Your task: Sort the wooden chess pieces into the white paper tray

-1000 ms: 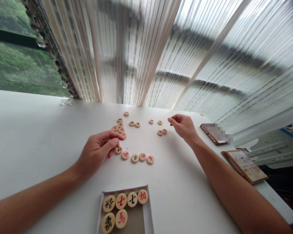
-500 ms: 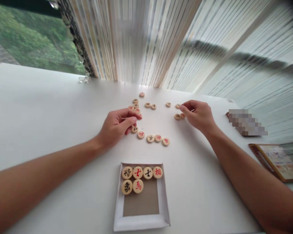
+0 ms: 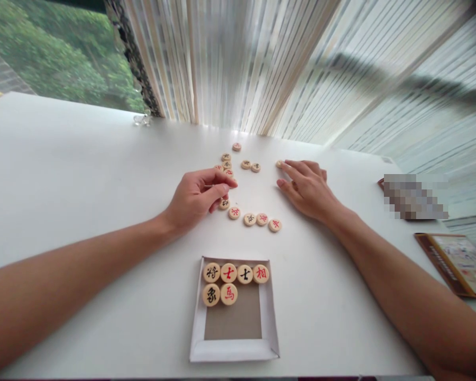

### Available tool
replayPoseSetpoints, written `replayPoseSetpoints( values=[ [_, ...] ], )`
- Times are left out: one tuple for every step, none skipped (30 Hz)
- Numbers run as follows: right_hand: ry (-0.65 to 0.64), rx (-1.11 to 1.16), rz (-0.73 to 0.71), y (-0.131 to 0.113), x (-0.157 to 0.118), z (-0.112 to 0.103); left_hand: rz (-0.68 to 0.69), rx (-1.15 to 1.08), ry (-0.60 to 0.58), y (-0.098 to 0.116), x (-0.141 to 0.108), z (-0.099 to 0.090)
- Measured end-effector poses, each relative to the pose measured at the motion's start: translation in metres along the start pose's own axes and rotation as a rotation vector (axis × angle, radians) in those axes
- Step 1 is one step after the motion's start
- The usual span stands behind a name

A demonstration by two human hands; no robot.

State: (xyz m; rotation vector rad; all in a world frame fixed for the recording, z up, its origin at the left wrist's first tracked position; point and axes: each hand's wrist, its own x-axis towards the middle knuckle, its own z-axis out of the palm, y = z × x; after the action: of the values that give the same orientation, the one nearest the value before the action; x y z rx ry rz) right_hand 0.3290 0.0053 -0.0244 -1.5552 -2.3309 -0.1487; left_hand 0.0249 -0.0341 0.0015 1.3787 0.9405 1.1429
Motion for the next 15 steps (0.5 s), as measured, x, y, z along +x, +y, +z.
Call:
replayPoseSetpoints(
  values=[
    [-0.009,0.003,0.0,-0.0001,0.0002,0.0,0.001,0.003,-0.001,-0.0001,0.0,0.0],
    [-0.013,0.006,0.0,-0.0003,0.0003,-0.0001,0.003,0.006,-0.001,-0.0002,0.0001,0.0],
    [-0.013,0.01,-0.001,-0.0005,0.0004,-0.0003,0.004,0.009,-0.002,-0.0003,0.0001,0.0],
    [-0.007,0.016,-0.004,-0.0008,0.0005,-0.0006,0.004,0.011,-0.002,-0.0003,0.0001,0.0001],
    [0.007,0.029,-0.012,-0.0012,0.0005,-0.0012,0.006,0.013,-0.003,-0.0003,0.0002,0.0002],
    [0.028,0.047,-0.024,-0.0017,0.0005,-0.0019,0.007,0.013,-0.004,-0.0002,0.0002,0.0003],
    [0.052,0.07,-0.041,-0.0021,0.0006,-0.0027,0.009,0.011,-0.005,-0.0002,0.0003,0.0004],
    [0.078,0.094,-0.06,-0.0026,0.0008,-0.0034,0.009,0.01,-0.005,-0.0001,0.0004,0.0005],
    [0.104,0.113,-0.078,-0.003,0.001,-0.004,0.008,0.008,-0.004,0.0,0.0004,0.0006],
    [0.126,0.127,-0.092,-0.0032,0.0013,-0.0044,0.008,0.008,-0.002,0.0,0.0005,0.0007],
    [0.144,0.135,-0.102,-0.0033,0.0015,-0.0045,0.008,0.01,-0.002,0.0,0.0005,0.0007],
    [0.158,0.137,-0.106,-0.0032,0.0017,-0.0043,0.009,0.013,-0.002,-0.0001,0.0005,0.0007],
    [0.168,0.134,-0.104,-0.0031,0.0018,-0.0038,0.01,0.016,-0.004,-0.0002,0.0004,0.0006],
    [0.172,0.131,-0.102,-0.0029,0.0018,-0.003,0.011,0.018,-0.004,-0.0003,0.0004,0.0005],
    [0.168,0.129,-0.099,-0.0027,0.0017,-0.0022,0.011,0.018,-0.005,-0.0004,0.0004,0.0005]
  ],
)
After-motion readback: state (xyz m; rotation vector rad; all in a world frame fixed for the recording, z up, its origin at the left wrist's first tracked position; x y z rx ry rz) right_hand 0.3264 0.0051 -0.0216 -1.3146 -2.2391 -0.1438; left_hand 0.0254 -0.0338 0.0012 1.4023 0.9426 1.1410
